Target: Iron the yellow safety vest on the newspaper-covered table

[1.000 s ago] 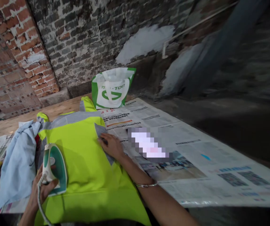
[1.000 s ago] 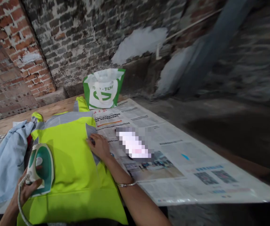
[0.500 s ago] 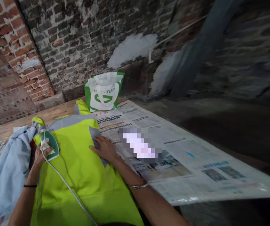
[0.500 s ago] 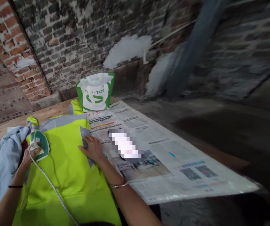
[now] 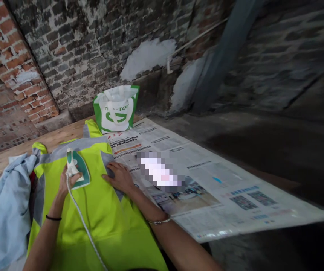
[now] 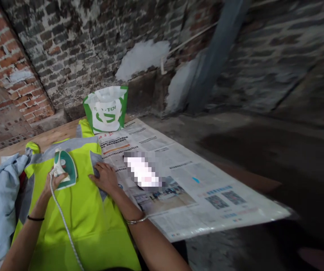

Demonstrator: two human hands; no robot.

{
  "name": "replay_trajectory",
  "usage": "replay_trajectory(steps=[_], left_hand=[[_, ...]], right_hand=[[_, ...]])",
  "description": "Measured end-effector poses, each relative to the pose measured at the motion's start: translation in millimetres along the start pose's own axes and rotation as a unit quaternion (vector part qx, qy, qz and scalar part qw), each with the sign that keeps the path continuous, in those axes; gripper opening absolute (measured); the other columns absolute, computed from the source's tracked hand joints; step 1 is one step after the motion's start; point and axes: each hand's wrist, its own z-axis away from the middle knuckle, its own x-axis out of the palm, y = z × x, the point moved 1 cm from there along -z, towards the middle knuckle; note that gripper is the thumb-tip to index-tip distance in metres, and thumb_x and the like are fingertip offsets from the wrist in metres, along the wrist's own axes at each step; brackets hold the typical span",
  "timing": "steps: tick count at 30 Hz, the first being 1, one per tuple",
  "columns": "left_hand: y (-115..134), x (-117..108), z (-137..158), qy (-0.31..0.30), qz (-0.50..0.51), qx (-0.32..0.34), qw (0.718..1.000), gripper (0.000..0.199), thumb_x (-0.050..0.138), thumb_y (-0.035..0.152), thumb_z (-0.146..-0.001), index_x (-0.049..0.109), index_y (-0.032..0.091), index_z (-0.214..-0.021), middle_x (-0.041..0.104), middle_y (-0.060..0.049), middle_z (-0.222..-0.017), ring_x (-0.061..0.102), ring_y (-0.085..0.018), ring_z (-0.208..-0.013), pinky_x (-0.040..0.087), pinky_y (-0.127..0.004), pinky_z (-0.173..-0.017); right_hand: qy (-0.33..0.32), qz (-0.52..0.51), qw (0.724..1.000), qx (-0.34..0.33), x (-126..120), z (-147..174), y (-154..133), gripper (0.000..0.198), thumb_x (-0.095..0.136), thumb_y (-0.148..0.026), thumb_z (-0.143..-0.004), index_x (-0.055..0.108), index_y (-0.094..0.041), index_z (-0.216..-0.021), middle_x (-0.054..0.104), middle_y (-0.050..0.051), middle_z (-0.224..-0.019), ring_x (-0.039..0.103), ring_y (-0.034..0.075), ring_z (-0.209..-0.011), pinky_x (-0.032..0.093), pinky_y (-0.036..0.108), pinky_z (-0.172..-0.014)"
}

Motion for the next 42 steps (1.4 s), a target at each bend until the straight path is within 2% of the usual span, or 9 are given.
replay_trajectory(steps=[5, 9, 18, 22, 27, 32, 36, 39, 42], left_hand=[[8, 23, -15, -0.038, 0.010, 0.013, 0.999, 0.056, 0.085, 0.042, -0.064, 0.073, 0.016, -0.112, 0.079, -0.009, -0.101, 0.070, -0.023, -0.080, 0.057, -0.036, -0.074], [3, 17, -7, -0.018, 0.000, 0.000, 1.000, 0.056, 0.083, 0.043, -0.068, 0.073, 0.017, -0.116, 0.080, -0.008, -0.102, 0.072, -0.025, -0.086, 0.058, -0.037, -0.079], [-23, -66, 24, 0.082, -0.060, -0.054, 0.993, 0.053, 0.080, 0.052, -0.061, 0.076, 0.023, -0.105, 0.080, -0.006, -0.097, 0.074, -0.033, -0.093, 0.060, -0.050, -0.088], [-26, -90, 41, 0.095, -0.071, -0.070, 0.990, 0.054, 0.082, 0.054, -0.056, 0.077, 0.022, -0.099, 0.079, -0.007, -0.095, 0.073, -0.032, -0.089, 0.061, -0.048, -0.085], [-19, -102, 80, 0.080, -0.077, -0.084, 0.990, 0.058, 0.079, 0.052, -0.057, 0.079, 0.022, -0.107, 0.078, -0.005, -0.088, 0.073, -0.029, -0.083, 0.062, -0.041, -0.077], [-17, -105, 150, 0.051, -0.086, -0.095, 0.990, 0.059, 0.078, 0.058, -0.061, 0.079, 0.025, -0.109, 0.080, -0.008, -0.106, 0.073, -0.029, -0.083, 0.064, -0.042, -0.076], [-23, -98, 201, 0.077, -0.074, -0.101, 0.989, 0.056, 0.079, 0.059, -0.064, 0.081, 0.025, -0.109, 0.077, -0.010, -0.121, 0.074, -0.033, -0.096, 0.065, -0.041, -0.080], [-26, -93, 213, 0.082, -0.062, -0.114, 0.988, 0.059, 0.079, 0.059, -0.064, 0.081, 0.025, -0.111, 0.075, -0.011, -0.124, 0.074, -0.034, -0.096, 0.065, -0.042, -0.077], [-26, -94, 200, 0.065, -0.057, -0.122, 0.989, 0.061, 0.079, 0.058, -0.060, 0.081, 0.024, -0.110, 0.076, -0.011, -0.121, 0.073, -0.032, -0.089, 0.064, -0.041, -0.072]], right_hand=[[0.006, 0.004, 1.000, -0.009, 2, 0, 2, 0.050, 0.069, -0.050, -0.093, 0.073, -0.019, -0.132, 0.065, 0.013, -0.148, 0.055, 0.032, -0.137, 0.042, 0.046, -0.111], [0.011, 0.004, 1.000, -0.013, 4, 0, 4, 0.051, 0.069, -0.051, -0.092, 0.073, -0.020, -0.132, 0.065, 0.013, -0.147, 0.056, 0.033, -0.137, 0.042, 0.047, -0.111], [0.011, -0.005, 1.000, -0.005, 3, -2, 2, 0.045, 0.072, -0.045, -0.090, 0.075, -0.021, -0.128, 0.067, 0.012, -0.146, 0.058, 0.032, -0.136, 0.043, 0.046, -0.112], [0.006, -0.005, 1.000, -0.002, 5, -2, 4, 0.046, 0.072, -0.045, -0.090, 0.075, -0.022, -0.129, 0.067, 0.012, -0.146, 0.058, 0.033, -0.137, 0.043, 0.048, -0.113], [0.002, -0.003, 1.000, -0.007, 5, -1, 6, 0.047, 0.072, -0.045, -0.090, 0.075, -0.019, -0.130, 0.067, 0.013, -0.146, 0.058, 0.033, -0.137, 0.043, 0.048, -0.113], [0.002, -0.002, 1.000, -0.006, 6, 0, 8, 0.048, 0.072, -0.046, -0.090, 0.075, -0.020, -0.131, 0.066, 0.013, -0.148, 0.057, 0.033, -0.138, 0.044, 0.048, -0.113], [0.002, -0.004, 1.000, -0.015, 9, 2, 11, 0.049, 0.070, -0.049, -0.091, 0.075, -0.020, -0.130, 0.066, 0.013, -0.147, 0.058, 0.033, -0.136, 0.043, 0.049, -0.112], [0.003, -0.006, 1.000, -0.020, 10, 2, 12, 0.048, 0.070, -0.049, -0.092, 0.075, -0.021, -0.130, 0.067, 0.013, -0.146, 0.058, 0.033, -0.136, 0.043, 0.049, -0.112], [0.004, -0.003, 1.000, -0.017, 10, 2, 11, 0.049, 0.070, -0.049, -0.091, 0.075, -0.020, -0.130, 0.066, 0.012, -0.147, 0.057, 0.033, -0.136, 0.043, 0.048, -0.112]])
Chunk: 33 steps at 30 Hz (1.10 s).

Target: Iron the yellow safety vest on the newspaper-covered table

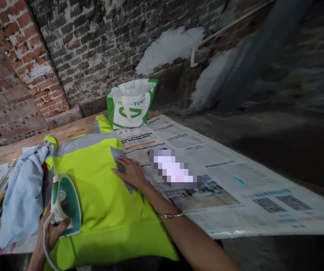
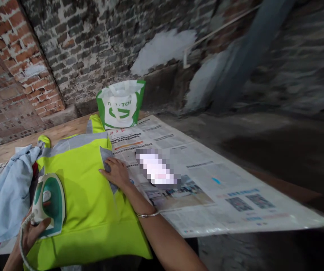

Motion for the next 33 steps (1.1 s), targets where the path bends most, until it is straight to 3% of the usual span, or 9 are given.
replay_trajectory(steps=[7, 12, 15, 19, 25, 28, 33], left_hand=[[15, 0, -84, 0.004, -0.005, 0.033, 0.999, 0.068, 0.076, 0.055, -0.063, 0.075, 0.019, -0.120, 0.078, -0.010, -0.105, 0.072, -0.030, -0.091, 0.060, -0.044, -0.085], [19, 3, -140, 0.031, -0.006, 0.042, 0.999, 0.063, 0.077, 0.055, -0.057, 0.076, 0.018, -0.108, 0.077, -0.009, -0.100, 0.071, -0.031, -0.097, 0.058, -0.044, -0.090], [25, 2, -143, 0.037, -0.005, 0.048, 0.998, 0.058, 0.078, 0.054, -0.058, 0.077, 0.019, -0.105, 0.077, -0.008, -0.095, 0.071, -0.030, -0.094, 0.059, -0.042, -0.085], [31, 10, -114, 0.017, -0.004, 0.052, 0.999, 0.059, 0.079, 0.052, -0.061, 0.077, 0.019, -0.110, 0.077, -0.007, -0.090, 0.072, -0.029, -0.082, 0.060, -0.042, -0.074], [39, 57, -81, -0.050, 0.034, 0.065, 0.996, 0.060, 0.079, 0.051, -0.065, 0.077, 0.018, -0.115, 0.078, -0.010, -0.105, 0.073, -0.027, -0.084, 0.062, -0.040, -0.073], [53, 80, -95, -0.071, 0.054, 0.078, 0.993, 0.057, 0.081, 0.045, -0.062, 0.077, 0.017, -0.112, 0.078, -0.011, -0.107, 0.073, -0.027, -0.084, 0.062, -0.038, -0.073], [85, 109, -145, -0.097, 0.082, 0.107, 0.986, 0.058, 0.083, 0.043, -0.058, 0.075, 0.018, -0.109, 0.077, -0.008, -0.099, 0.070, -0.024, -0.079, 0.060, -0.037, -0.073]], right_hand=[[0.010, 0.021, 1.000, 0.017, -7, 0, -2, 0.044, 0.068, -0.046, -0.093, 0.077, -0.022, -0.128, 0.067, 0.011, -0.146, 0.057, 0.033, -0.135, 0.043, 0.047, -0.112], [0.022, 0.026, 0.999, 0.020, -8, 3, -4, 0.038, 0.065, -0.042, -0.095, 0.078, -0.026, -0.127, 0.068, 0.009, -0.145, 0.055, 0.033, -0.136, 0.043, 0.049, -0.111], [0.028, 0.028, 0.999, 0.021, -8, 3, -6, 0.038, 0.064, -0.042, -0.095, 0.077, -0.027, -0.127, 0.068, 0.009, -0.145, 0.055, 0.033, -0.136, 0.042, 0.049, -0.111], [0.025, 0.024, 0.999, 0.021, -9, 0, -8, 0.037, 0.065, -0.042, -0.094, 0.078, -0.027, -0.126, 0.070, 0.009, -0.143, 0.055, 0.033, -0.135, 0.043, 0.048, -0.110], [0.030, 0.016, 0.999, 0.020, -11, -1, -10, 0.037, 0.062, -0.039, -0.096, 0.078, -0.027, -0.127, 0.069, 0.008, -0.145, 0.055, 0.032, -0.136, 0.041, 0.049, -0.112], [0.026, 0.024, 0.999, 0.022, -12, 1, -12, 0.036, 0.055, -0.032, -0.100, 0.077, -0.026, -0.128, 0.068, 0.007, -0.145, 0.054, 0.030, -0.137, 0.041, 0.047, -0.113], [0.024, 0.033, 0.999, 0.026, -15, -1, -14, 0.038, 0.052, -0.024, -0.101, 0.077, -0.027, -0.129, 0.069, 0.007, -0.145, 0.055, 0.029, -0.137, 0.042, 0.046, -0.112]])
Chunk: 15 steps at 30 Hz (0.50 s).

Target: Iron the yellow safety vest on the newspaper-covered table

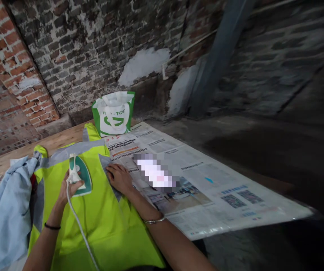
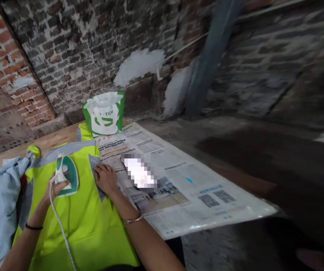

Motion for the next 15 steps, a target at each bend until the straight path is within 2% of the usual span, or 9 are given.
replay_trajectory(steps=[4, 8, 11, 15], left_hand=[[7, 17, -39, -0.031, 0.025, 0.015, 0.999, 0.060, 0.085, 0.047, -0.053, 0.074, 0.017, -0.105, 0.076, -0.006, -0.092, 0.068, -0.021, -0.077, 0.058, -0.036, -0.074], [11, 24, -52, -0.061, 0.040, 0.019, 0.997, 0.063, 0.088, 0.048, -0.051, 0.074, 0.017, -0.104, 0.074, -0.003, -0.084, 0.065, -0.018, -0.069, 0.058, -0.035, -0.070], [11, 22, -39, -0.078, 0.036, 0.021, 0.996, 0.057, 0.088, 0.044, -0.055, 0.076, 0.017, -0.104, 0.074, -0.002, -0.082, 0.064, -0.017, -0.066, 0.057, -0.033, -0.066], [4, 18, 7, -0.089, 0.015, 0.018, 0.996, 0.051, 0.087, 0.037, -0.057, 0.079, 0.019, -0.104, 0.076, -0.005, -0.090, 0.067, -0.020, -0.070, 0.058, -0.033, -0.064]], right_hand=[[-0.001, 0.001, 1.000, 0.002, -2, -1, 0, 0.038, 0.053, -0.025, -0.101, 0.077, -0.027, -0.129, 0.069, 0.007, -0.145, 0.055, 0.030, -0.137, 0.043, 0.047, -0.110], [-0.005, 0.001, 1.000, 0.004, -4, -1, -1, 0.038, 0.053, -0.027, -0.101, 0.077, -0.028, -0.130, 0.069, 0.007, -0.144, 0.055, 0.030, -0.137, 0.043, 0.047, -0.111], [-0.011, -0.002, 1.000, 0.011, -6, -2, -3, 0.037, 0.054, -0.027, -0.101, 0.077, -0.026, -0.130, 0.069, 0.007, -0.144, 0.055, 0.030, -0.137, 0.043, 0.046, -0.111], [-0.007, -0.007, 1.000, 0.011, -9, -2, -4, 0.037, 0.055, -0.026, -0.100, 0.078, -0.026, -0.129, 0.069, 0.007, -0.144, 0.055, 0.030, -0.136, 0.043, 0.046, -0.111]])
